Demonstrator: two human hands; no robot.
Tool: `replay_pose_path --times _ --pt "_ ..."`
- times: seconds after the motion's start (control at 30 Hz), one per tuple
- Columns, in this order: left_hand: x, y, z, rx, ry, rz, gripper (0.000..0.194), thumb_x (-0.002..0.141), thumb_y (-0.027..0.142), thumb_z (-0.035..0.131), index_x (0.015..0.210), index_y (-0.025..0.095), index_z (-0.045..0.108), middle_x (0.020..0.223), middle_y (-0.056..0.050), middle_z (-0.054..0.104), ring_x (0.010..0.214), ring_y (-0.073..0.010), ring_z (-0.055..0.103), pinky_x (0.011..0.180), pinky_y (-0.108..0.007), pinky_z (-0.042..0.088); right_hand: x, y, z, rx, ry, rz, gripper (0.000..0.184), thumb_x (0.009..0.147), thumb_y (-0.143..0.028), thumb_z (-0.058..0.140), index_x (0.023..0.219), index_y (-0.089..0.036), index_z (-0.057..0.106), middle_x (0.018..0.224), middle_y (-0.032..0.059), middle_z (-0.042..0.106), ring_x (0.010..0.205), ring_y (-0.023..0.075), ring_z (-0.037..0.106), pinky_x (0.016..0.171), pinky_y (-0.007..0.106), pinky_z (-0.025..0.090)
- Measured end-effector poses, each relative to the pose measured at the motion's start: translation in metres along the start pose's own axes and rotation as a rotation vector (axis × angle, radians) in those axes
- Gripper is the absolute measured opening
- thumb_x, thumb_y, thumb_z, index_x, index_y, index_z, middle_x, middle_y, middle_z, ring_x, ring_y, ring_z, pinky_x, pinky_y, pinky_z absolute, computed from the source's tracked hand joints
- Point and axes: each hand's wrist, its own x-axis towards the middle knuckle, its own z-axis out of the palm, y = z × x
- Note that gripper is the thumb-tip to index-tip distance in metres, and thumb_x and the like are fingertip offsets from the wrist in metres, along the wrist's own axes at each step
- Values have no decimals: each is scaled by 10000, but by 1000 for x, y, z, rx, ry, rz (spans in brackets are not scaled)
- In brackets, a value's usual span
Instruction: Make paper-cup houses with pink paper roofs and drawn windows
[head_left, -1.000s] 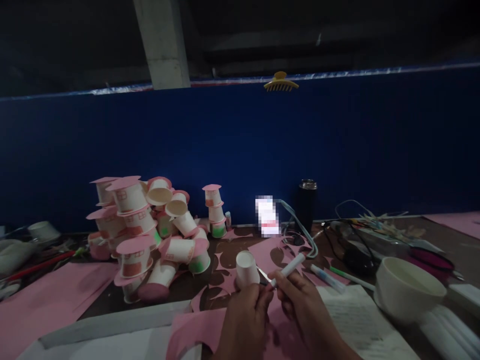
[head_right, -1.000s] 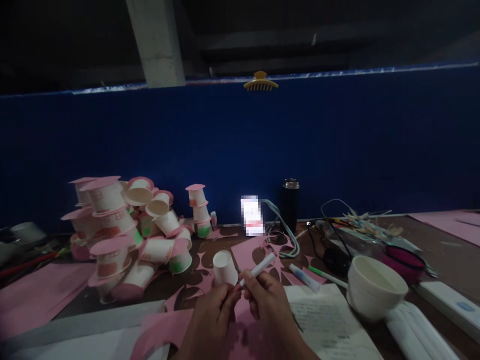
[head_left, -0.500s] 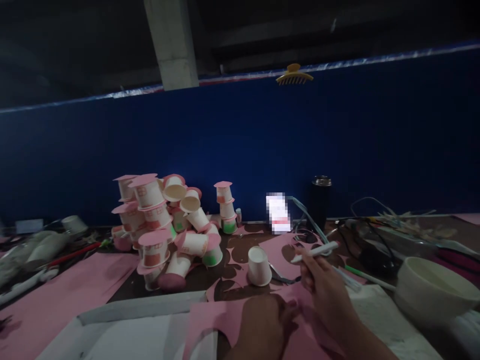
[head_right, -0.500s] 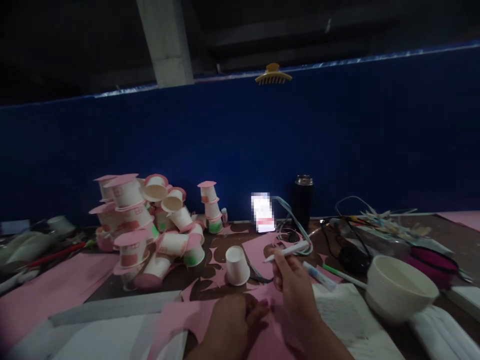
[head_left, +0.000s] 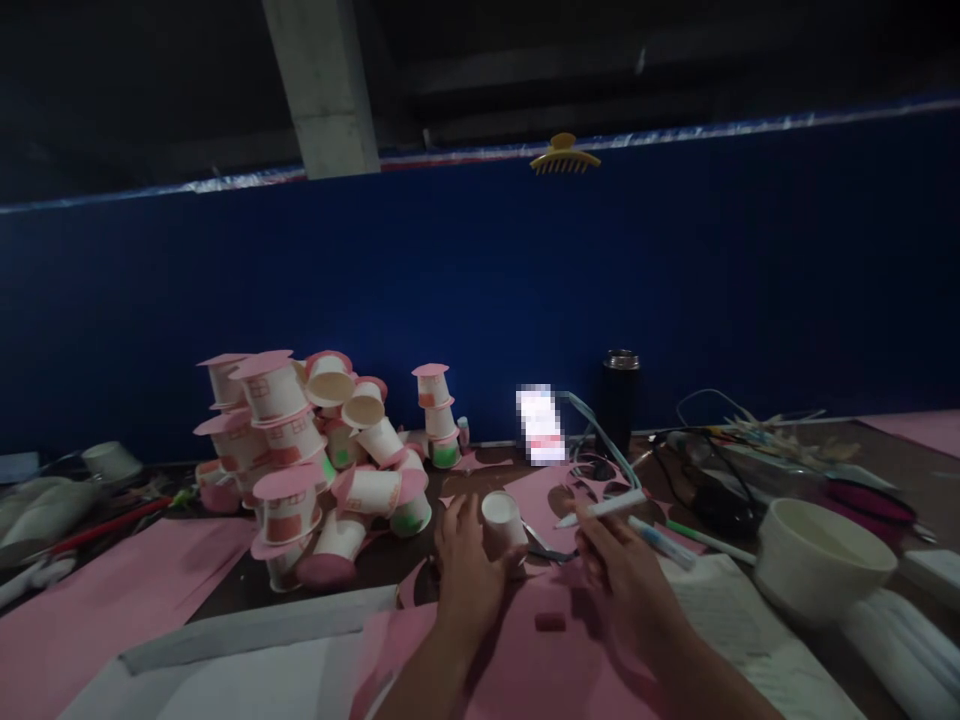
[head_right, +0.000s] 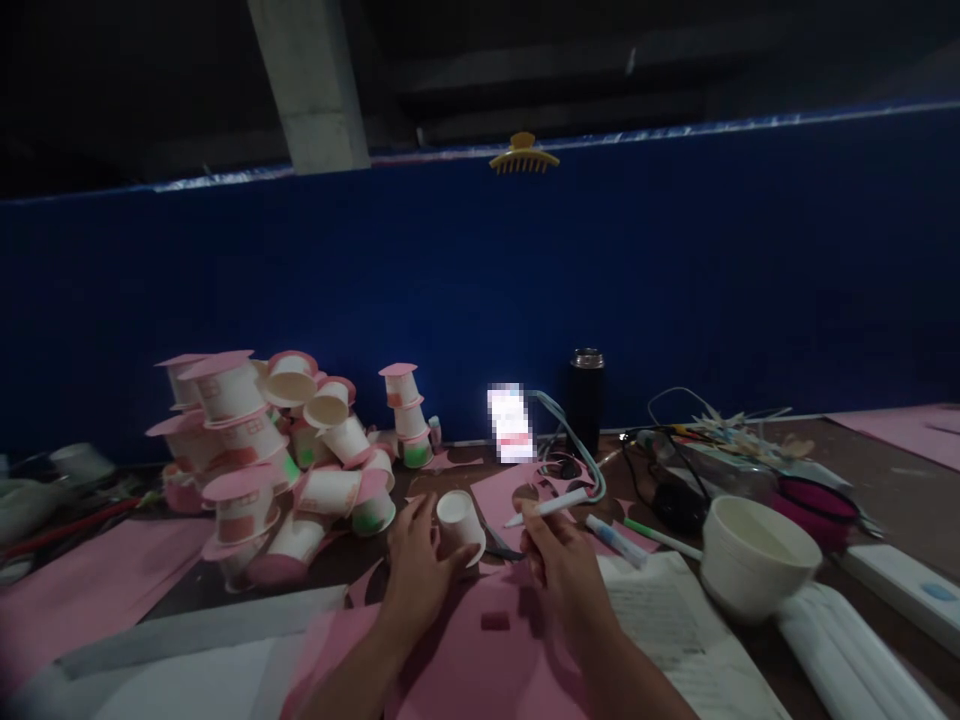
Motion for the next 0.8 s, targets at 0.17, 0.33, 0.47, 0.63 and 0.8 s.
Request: replay_pose_path --times 0.17,0.33,0.47,0.63,0.8 --pt "0 16 -7 -333 71 -85 534 661 332 710 1132 164 525 1163 -139 572 1120 -301 505 946 -446 381 -10 -5 9 -8 -5 -35 283 676 -382 741 846 -174 652 557 -44 574 377 33 342 329 148 246" --pt "-8 47 -23 -908 -113 -234 427 739 463 648 1051 185 565 982 -75 652 854 -196 614 760 -310 472 -20 -18 11 -29 89 -99 338 691 -442 727 942 -236 634 780 13 706 516 119 592 422 208 461" --pt "-13 53 -24 -951 -161 -211 393 744 453 658 1016 177 591 970 -74 661 879 -197 609 792 -303 458 -21 -20 8 -63 36 -41 335 719 -458 705 955 -240 612 871 38 713 680 189 677 513 252 524" --pt "-17 42 -15 -925 -262 -192 492 700 392 725 1109 186 545 945 -72 667 835 -195 614 736 -298 480 -17 -8 9 49 -125 68 279 712 -392 731 872 -206 599 648 -24 642 589 140 613 526 221 484" --pt "-20 42 -14 -914 -248 -181 577 688 422 732 1173 191 523 1023 -97 662 895 -212 620 740 -292 490 -15 0 9 184 -120 159 227 685 -301 756 828 -208 606 607 -36 587 497 98 531 442 187 445"
